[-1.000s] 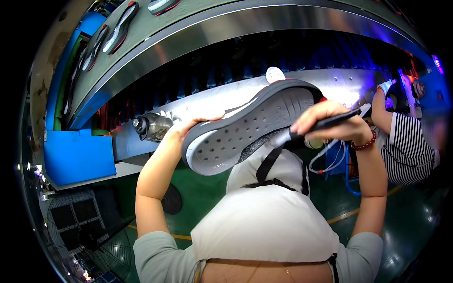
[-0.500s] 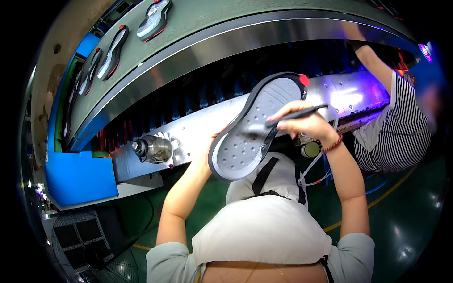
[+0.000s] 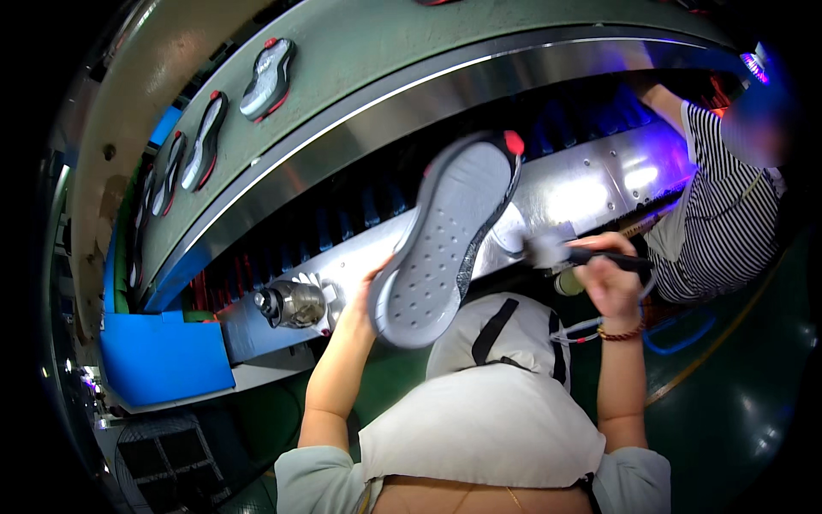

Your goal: The person repeatedly picks up grey shoe insoles from a conveyor belt, scrubs the bottom surface with a brush, and places them back on the belt. The task is performed one at a time in a repetitive loop.

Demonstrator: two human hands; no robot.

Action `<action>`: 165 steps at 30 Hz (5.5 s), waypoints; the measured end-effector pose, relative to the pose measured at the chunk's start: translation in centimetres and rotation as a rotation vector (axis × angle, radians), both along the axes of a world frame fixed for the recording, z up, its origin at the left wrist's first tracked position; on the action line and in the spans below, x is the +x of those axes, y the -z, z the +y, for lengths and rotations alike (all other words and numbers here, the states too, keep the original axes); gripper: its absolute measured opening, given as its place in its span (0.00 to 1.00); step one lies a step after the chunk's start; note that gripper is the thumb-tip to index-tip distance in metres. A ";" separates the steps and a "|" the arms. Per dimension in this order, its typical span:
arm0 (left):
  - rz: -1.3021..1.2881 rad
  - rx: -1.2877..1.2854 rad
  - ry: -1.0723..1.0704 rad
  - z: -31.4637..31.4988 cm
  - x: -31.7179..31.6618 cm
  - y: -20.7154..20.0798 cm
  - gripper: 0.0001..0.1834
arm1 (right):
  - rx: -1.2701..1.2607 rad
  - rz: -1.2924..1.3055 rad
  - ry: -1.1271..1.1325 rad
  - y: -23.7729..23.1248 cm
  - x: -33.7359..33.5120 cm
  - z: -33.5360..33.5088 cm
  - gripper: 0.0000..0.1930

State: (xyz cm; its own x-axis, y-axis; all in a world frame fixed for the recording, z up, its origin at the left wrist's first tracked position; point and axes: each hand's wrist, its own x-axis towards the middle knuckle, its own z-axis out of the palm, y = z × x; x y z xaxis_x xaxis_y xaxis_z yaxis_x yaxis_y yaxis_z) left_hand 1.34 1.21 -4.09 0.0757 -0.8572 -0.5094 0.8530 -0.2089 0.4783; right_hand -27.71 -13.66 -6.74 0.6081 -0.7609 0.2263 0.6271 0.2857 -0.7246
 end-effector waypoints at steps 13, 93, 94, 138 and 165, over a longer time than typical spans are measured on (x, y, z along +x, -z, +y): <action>0.278 -0.384 -0.631 -23.0 7.5 -7.1 0.44 | 0.446 0.063 0.213 3.8 -2.3 -0.1 0.07; -0.125 -0.274 -0.263 -9.1 -9.6 3.3 0.46 | -0.641 0.629 -0.085 -7.9 11.8 -6.6 0.06; -0.155 -0.246 -0.277 -9.2 -9.7 2.5 0.47 | -0.771 0.649 -0.003 -7.8 11.7 -5.5 0.06; -0.236 -0.197 -0.638 -5.9 -7.9 0.5 0.45 | -0.163 0.247 -0.497 -7.0 7.3 -3.1 0.09; -0.294 -0.586 -0.525 -10.2 -3.7 -2.6 0.50 | -0.587 0.222 -0.473 -7.8 4.8 -5.3 0.09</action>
